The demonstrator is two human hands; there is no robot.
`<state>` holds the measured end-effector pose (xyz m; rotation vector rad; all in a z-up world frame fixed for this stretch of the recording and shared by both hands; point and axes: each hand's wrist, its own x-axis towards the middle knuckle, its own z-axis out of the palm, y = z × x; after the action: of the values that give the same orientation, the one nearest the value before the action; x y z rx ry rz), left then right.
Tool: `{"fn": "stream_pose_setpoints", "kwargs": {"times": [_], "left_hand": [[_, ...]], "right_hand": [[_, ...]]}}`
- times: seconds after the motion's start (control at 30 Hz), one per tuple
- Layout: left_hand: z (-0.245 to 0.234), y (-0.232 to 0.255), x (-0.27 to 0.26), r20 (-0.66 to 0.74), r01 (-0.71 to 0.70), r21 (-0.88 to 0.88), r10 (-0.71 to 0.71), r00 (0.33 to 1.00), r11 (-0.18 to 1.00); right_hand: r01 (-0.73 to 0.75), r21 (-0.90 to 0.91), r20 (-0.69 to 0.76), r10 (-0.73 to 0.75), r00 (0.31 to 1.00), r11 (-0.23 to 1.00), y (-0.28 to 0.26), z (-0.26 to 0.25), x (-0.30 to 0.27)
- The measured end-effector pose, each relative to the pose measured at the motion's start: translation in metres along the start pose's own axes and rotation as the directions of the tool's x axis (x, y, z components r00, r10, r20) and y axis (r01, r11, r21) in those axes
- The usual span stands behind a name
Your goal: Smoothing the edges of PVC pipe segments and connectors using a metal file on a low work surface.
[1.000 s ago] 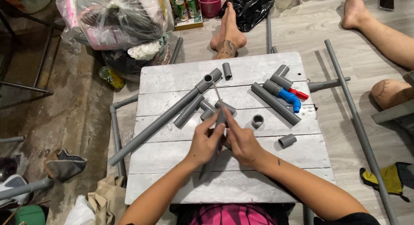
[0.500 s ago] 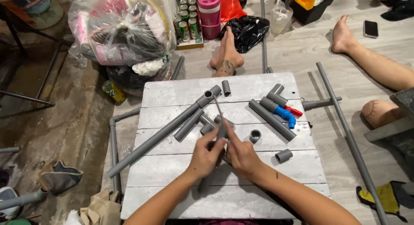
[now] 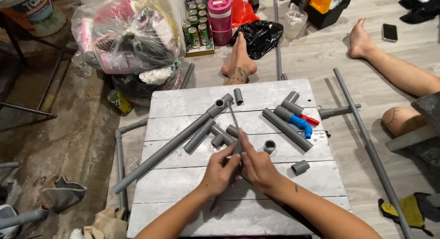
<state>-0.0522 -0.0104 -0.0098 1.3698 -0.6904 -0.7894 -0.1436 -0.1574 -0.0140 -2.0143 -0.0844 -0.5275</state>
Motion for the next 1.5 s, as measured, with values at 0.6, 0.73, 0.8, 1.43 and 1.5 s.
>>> {"fn": "stream_pose_setpoints", "kwargs": {"times": [0.6,0.73,0.8,1.43,1.5], "left_hand": [[-0.023,0.008,0.015,-0.030,0.028,-0.367,-0.042,0.999,0.930],[-0.017,-0.005,0.009,0.006,0.078,-0.442,-0.084,0.996,0.894],[-0.014,-0.013,0.011,0.084,0.058,-0.461,-0.021,0.996,0.885],[-0.036,-0.014,0.016,0.153,0.037,-0.632,0.077,0.985,0.774],[-0.036,-0.013,0.016,0.149,0.046,-0.621,0.060,0.987,0.783]], "right_hand": [[0.219,-0.302,0.127,-0.188,0.974,0.928,0.024,0.013,-0.015],[0.190,-0.249,0.113,-0.167,0.980,0.950,0.026,0.007,-0.005],[0.174,-0.237,0.062,-0.164,0.984,0.956,0.007,-0.012,0.008],[0.190,-0.152,-0.084,-0.204,0.975,0.970,0.021,-0.022,0.007],[0.207,-0.176,-0.067,-0.221,0.973,0.962,0.018,-0.020,0.007]]}}
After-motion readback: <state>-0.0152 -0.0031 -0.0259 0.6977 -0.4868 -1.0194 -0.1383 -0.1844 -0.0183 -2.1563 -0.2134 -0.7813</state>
